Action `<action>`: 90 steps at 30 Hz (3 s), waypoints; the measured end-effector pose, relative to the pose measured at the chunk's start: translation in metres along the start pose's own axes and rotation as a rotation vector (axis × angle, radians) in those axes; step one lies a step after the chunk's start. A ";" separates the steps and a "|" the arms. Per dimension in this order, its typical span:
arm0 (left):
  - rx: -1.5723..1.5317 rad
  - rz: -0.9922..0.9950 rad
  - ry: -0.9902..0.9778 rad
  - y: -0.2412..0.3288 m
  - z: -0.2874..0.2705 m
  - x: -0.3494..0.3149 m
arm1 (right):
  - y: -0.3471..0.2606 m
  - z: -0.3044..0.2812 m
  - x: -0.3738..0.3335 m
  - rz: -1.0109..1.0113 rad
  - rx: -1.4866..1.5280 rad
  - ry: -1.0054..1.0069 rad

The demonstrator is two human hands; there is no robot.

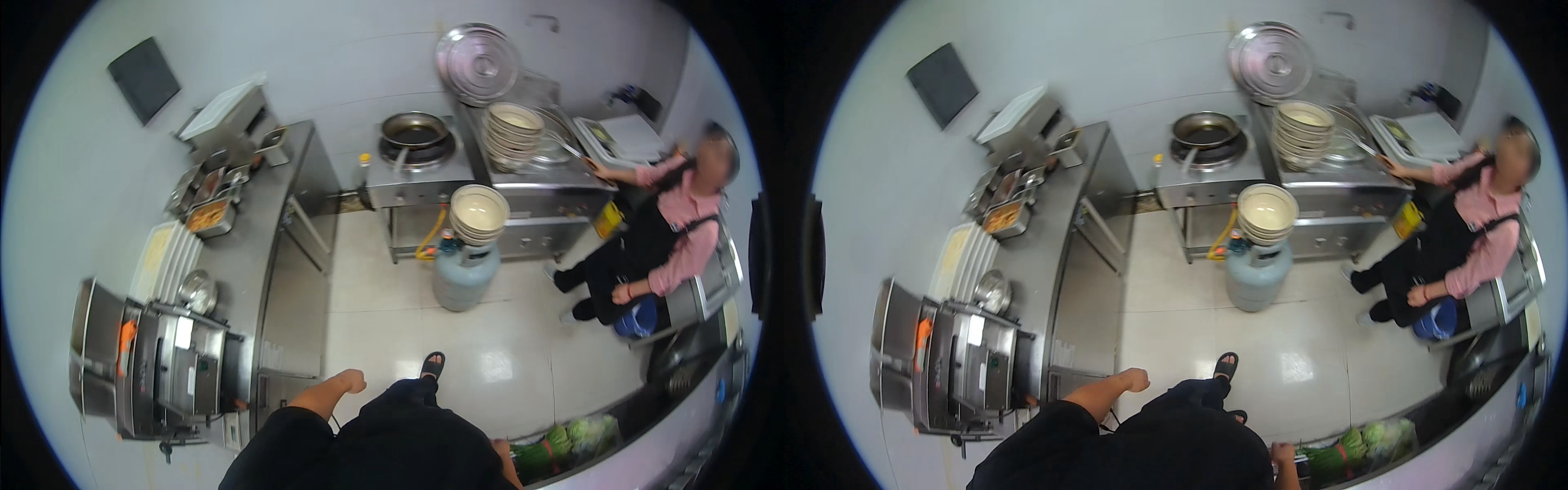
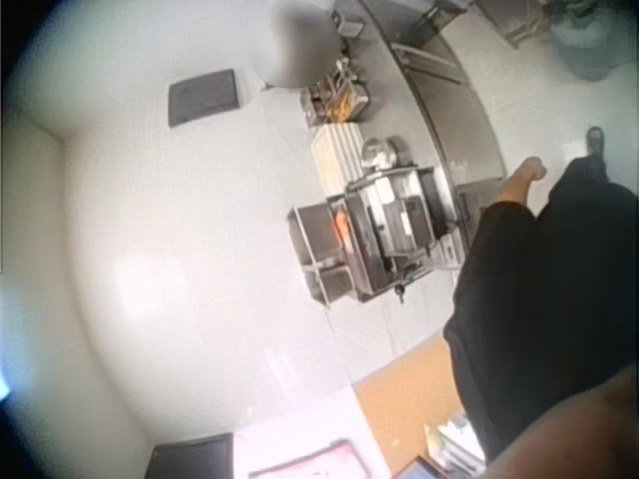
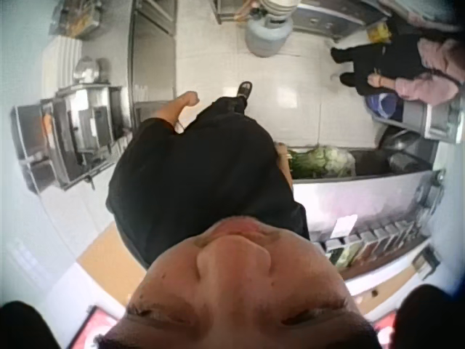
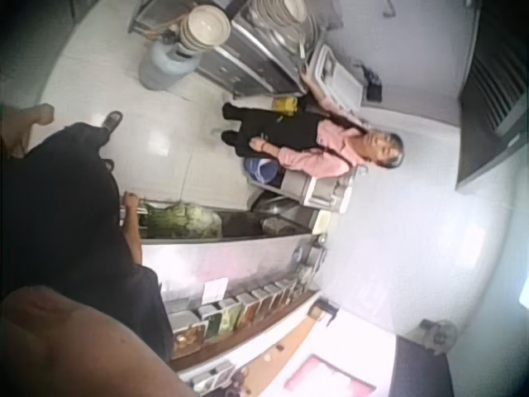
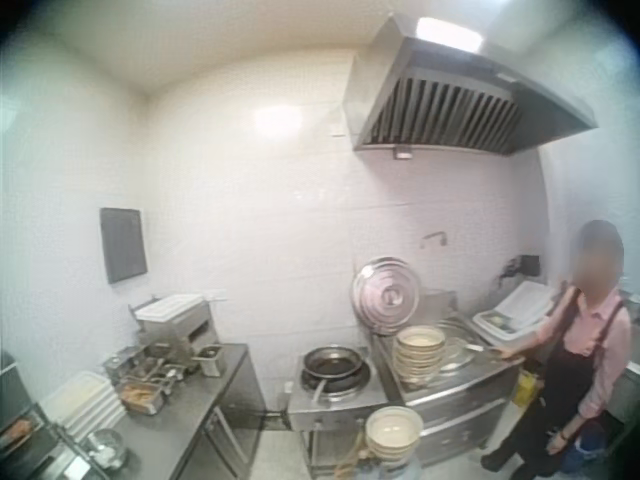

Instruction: The person assembles a noodle bowl by adding noodles, vegetables, and sauces from metal containers using chopsticks and a ladle. The person then wipes the counter and interacts with a touchscreen register.

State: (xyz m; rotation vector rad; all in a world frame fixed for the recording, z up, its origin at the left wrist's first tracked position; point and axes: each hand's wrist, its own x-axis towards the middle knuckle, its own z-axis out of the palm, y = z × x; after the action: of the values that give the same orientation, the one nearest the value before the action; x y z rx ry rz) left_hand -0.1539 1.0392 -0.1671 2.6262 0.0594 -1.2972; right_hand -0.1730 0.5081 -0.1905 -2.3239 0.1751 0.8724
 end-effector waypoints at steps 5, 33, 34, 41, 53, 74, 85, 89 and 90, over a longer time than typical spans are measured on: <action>-0.264 -0.179 0.085 -0.009 0.022 -0.057 | -0.021 -0.019 -0.013 0.136 0.155 0.028; 0.058 0.551 -0.208 0.005 -0.133 0.028 | -0.051 0.222 -0.161 0.620 0.481 0.300; -0.046 0.568 -0.222 0.017 -0.152 -0.003 | -0.028 0.258 -0.168 0.621 0.514 0.276; -0.381 0.670 -0.224 0.029 -0.150 -0.036 | -0.065 0.258 -0.212 0.551 0.878 0.109; -0.207 0.632 -0.268 0.082 -0.142 0.021 | -0.174 0.167 -0.218 0.691 1.413 0.031; -0.016 0.528 -0.293 0.088 -0.138 0.069 | -0.132 0.117 -0.166 0.166 0.355 0.456; -0.021 0.453 -0.259 0.042 -0.149 0.072 | -0.111 0.129 -0.116 -0.158 0.671 0.460; -0.007 0.436 -0.257 0.031 -0.156 0.071 | -0.095 0.141 -0.090 -0.121 0.392 0.383; -0.005 0.438 -0.257 0.032 -0.157 0.072 | -0.091 0.138 -0.087 -0.032 0.319 0.306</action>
State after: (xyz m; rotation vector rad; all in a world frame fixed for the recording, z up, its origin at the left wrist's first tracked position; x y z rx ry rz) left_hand 0.0166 1.0362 -0.1262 2.2636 -0.5195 -1.4417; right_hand -0.2852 0.6552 -0.1670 -2.1367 0.3764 0.4301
